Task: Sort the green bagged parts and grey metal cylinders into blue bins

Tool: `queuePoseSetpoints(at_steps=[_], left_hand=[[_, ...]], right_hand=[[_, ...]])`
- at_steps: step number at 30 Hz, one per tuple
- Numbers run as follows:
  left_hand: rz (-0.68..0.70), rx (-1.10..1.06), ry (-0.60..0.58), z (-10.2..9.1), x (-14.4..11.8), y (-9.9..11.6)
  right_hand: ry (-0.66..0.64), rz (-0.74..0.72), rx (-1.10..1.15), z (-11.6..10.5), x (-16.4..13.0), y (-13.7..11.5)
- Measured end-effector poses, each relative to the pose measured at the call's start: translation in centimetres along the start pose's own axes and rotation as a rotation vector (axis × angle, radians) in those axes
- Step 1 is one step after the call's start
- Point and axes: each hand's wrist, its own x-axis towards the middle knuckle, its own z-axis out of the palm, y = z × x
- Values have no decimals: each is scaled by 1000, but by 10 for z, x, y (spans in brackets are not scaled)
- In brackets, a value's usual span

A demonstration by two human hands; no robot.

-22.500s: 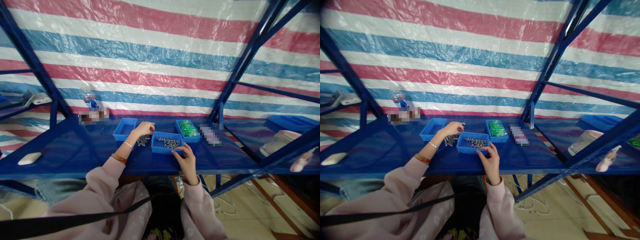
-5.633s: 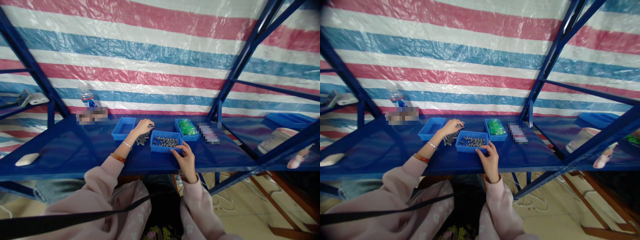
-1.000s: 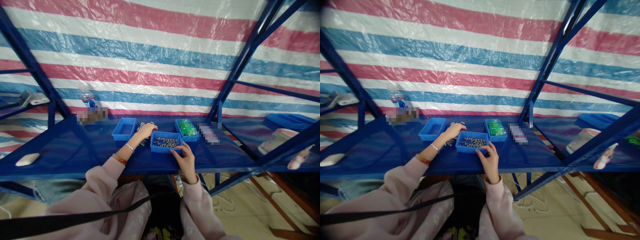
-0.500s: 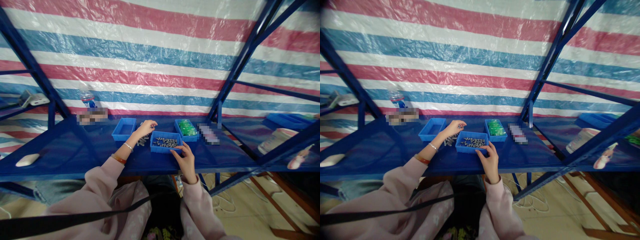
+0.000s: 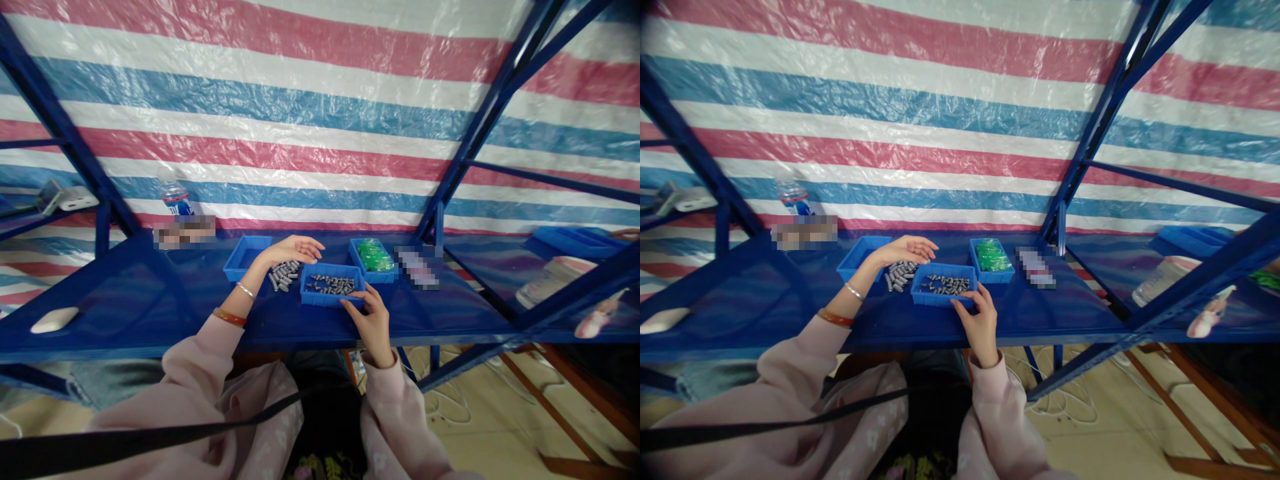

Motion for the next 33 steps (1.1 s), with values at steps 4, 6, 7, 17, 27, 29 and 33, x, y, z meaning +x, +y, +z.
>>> queuePoseSetpoints(at_steps=[4, 6, 7, 17, 27, 29, 33], left_hand=[[-87, -19, -121, 2, -3, 5], [-108, -13, -161, 2, -2, 4], [-114, -9, -176, 1, -2, 2], [-46, 129, -59, -1, 0, -1], [-185, 370, 54, -8, 2, -18], [-261, 363, -24, -6, 1, -19], [-381, 302, -139, -2, 1, -19]], right_hand=[[-5, 3, -7, 0, 0, -1], [-7, 2, -10, 0, 0, -2], [-7, 1, -10, 0, 0, -2], [-9, -5, 8, -1, 0, -2], [45, -1, -77, -1, -1, -6], [53, -12, -72, -2, -2, -9], [20, -59, -82, -3, -2, -16]])
